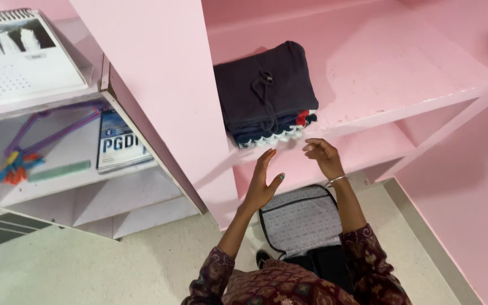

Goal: The person picks up several folded garments from a shelf and places them into a suitcase, followed by a notebook, a calendar, pens, and plastic hangers, before closing the suitcase lid.

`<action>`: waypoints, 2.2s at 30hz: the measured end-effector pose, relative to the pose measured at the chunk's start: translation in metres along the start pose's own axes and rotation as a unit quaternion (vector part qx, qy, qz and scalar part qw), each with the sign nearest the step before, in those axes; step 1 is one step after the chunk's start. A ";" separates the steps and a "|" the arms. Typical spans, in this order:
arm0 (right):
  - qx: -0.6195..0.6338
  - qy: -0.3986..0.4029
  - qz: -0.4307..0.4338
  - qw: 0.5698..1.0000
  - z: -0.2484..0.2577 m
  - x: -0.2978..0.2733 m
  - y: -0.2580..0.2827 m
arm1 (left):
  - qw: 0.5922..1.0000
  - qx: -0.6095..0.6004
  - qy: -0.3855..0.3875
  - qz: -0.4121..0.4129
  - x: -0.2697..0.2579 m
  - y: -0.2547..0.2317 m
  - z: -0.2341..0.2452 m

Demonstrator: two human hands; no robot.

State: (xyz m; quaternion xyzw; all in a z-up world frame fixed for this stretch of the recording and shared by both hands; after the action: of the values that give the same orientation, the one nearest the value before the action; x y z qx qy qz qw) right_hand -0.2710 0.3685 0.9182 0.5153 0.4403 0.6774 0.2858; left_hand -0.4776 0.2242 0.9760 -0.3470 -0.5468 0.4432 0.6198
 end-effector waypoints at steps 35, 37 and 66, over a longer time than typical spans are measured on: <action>-0.547 0.300 0.095 0.776 -0.116 0.190 0.203 | 0.669 -0.698 0.141 0.211 0.108 0.061 -0.002; -0.532 0.307 0.148 0.775 -0.120 0.161 0.220 | 0.676 -0.687 0.112 0.242 0.112 0.077 -0.015; 0.147 -0.284 -0.264 0.910 0.028 -0.438 0.012 | 0.598 -0.614 0.055 0.512 -0.302 0.152 -0.127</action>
State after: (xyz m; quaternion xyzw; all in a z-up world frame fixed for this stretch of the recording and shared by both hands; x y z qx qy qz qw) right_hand -0.1103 0.0030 0.7359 0.5868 0.5557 0.3296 0.4881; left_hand -0.3806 0.0065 0.7047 -0.8927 -0.3874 0.2270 -0.0388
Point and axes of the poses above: each hand's wrist, its own x-axis towards the middle knuckle, its own z-axis out of the back of the hand, y = z × x, the point moved 10 cm from there along x, towards the middle knuckle, and after that the axes turned 13 degrees about z, right-handed, at the moved point
